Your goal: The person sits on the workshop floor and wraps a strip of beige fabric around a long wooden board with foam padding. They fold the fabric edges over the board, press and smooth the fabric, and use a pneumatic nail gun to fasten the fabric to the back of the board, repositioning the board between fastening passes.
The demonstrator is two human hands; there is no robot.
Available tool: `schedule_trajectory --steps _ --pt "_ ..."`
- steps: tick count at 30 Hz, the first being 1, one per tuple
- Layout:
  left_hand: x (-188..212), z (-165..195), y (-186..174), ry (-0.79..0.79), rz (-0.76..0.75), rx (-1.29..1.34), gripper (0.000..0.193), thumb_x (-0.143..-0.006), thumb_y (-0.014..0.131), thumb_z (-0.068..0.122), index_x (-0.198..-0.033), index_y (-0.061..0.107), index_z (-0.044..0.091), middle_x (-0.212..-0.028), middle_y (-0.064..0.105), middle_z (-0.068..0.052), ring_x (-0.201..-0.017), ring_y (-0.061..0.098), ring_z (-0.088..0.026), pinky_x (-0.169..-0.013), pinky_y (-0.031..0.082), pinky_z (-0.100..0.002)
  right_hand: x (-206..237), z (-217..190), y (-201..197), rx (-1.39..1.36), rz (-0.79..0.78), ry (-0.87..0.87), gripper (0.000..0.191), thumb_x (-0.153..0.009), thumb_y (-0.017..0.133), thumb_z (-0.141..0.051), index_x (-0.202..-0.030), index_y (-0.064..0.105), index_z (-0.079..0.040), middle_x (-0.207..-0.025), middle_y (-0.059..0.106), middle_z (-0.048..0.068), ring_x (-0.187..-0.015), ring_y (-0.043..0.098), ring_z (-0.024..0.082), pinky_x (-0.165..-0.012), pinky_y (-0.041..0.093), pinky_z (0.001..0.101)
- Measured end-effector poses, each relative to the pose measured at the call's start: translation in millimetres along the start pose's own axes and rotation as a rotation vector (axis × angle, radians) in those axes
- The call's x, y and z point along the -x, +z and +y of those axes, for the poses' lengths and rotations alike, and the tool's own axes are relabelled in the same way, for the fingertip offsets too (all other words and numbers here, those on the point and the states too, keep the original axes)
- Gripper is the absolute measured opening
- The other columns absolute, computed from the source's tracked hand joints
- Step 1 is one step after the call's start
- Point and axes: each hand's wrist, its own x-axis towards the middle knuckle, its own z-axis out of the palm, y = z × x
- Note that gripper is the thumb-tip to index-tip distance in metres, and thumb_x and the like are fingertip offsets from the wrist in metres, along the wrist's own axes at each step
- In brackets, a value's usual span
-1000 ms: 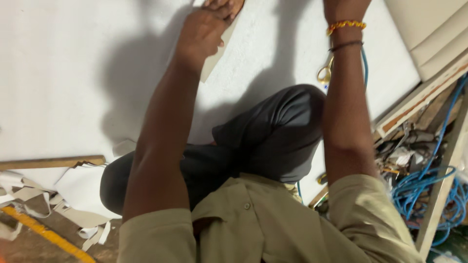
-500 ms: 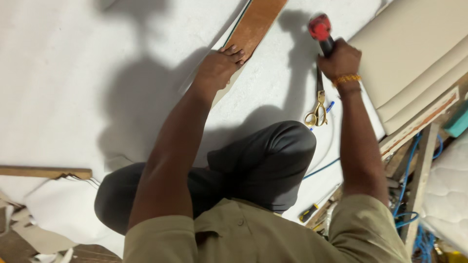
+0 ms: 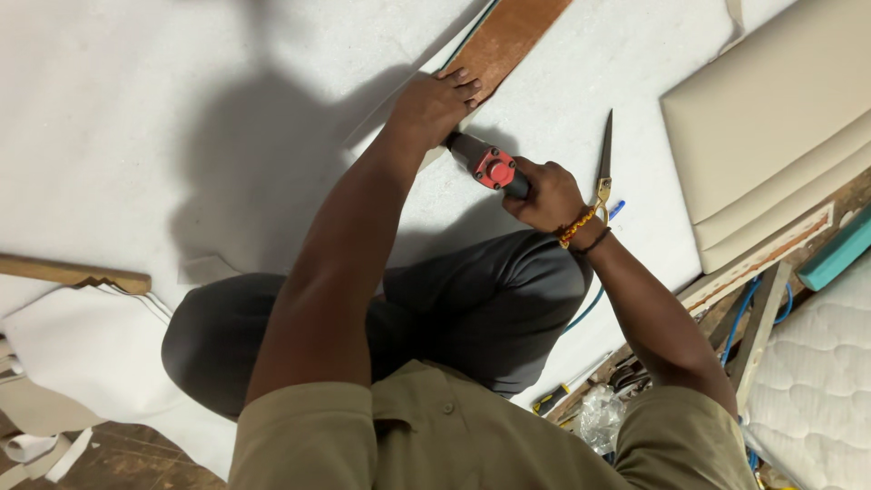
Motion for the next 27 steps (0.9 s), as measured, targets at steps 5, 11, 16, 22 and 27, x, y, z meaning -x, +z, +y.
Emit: schedule_trajectory --steps 5,11,16,22,27 --pt "0.3 1.0 -1.3 0.012 -0.003 0.009 0.039 -0.099 0.054 0.020 -0.137 0.062 0.025 -0.160 0.039 0.011 -0.148 0.032 -0.014 -0.117 0.033 -0.034 -0.4 -1.9 7.5 -0.026 -0.015 0.011 0.045 -0.075 0.074 -0.016 -0.119 0.069 -0.009 -0.075 0.069 0.016 -0.073 0.070 0.038 -0.071 0.056 0.0461" --pt "0.4 4.0 -3.5 -0.017 -0.030 0.045 0.034 -0.104 0.052 0.022 -0.137 0.062 0.026 -0.161 0.039 0.013 -0.150 0.032 -0.014 -0.117 0.034 -0.034 -1.0 -6.2 15.4 -0.048 0.014 0.045 0.045 -0.077 0.074 -0.015 -0.120 0.068 -0.006 -0.071 0.069 0.017 -0.069 0.070 0.037 -0.070 0.057 0.0445" --pt "0.9 4.6 -4.2 -0.003 -0.038 -0.023 0.040 -0.097 0.055 0.020 -0.136 0.062 0.026 -0.159 0.039 0.013 -0.146 0.033 -0.013 -0.115 0.034 -0.034 1.1 -7.7 19.9 -0.041 0.023 0.047 0.044 -0.077 0.074 -0.015 -0.119 0.068 -0.004 -0.071 0.069 0.017 -0.068 0.070 0.037 -0.069 0.056 0.0446" --pt "4.0 3.4 -7.1 0.041 0.041 -0.042 0.036 -0.106 0.052 0.017 -0.139 0.063 0.024 -0.163 0.042 0.011 -0.152 0.034 -0.014 -0.119 0.036 -0.034 7.5 9.9 29.9 0.006 0.116 -0.006 0.043 -0.077 0.074 -0.015 -0.118 0.066 -0.005 -0.074 0.068 0.020 -0.070 0.068 0.042 -0.069 0.056 0.0485" --pt "1.8 6.1 -10.3 0.001 0.001 -0.068 0.039 -0.100 0.050 0.016 -0.135 0.063 0.026 -0.161 0.039 0.015 -0.147 0.034 -0.013 -0.112 0.038 -0.035 41.1 62.0 15.4 -0.057 0.233 0.263 0.048 -0.086 0.070 -0.017 -0.127 0.051 -0.001 -0.079 0.068 0.022 -0.075 0.068 0.043 -0.069 0.055 0.0513"
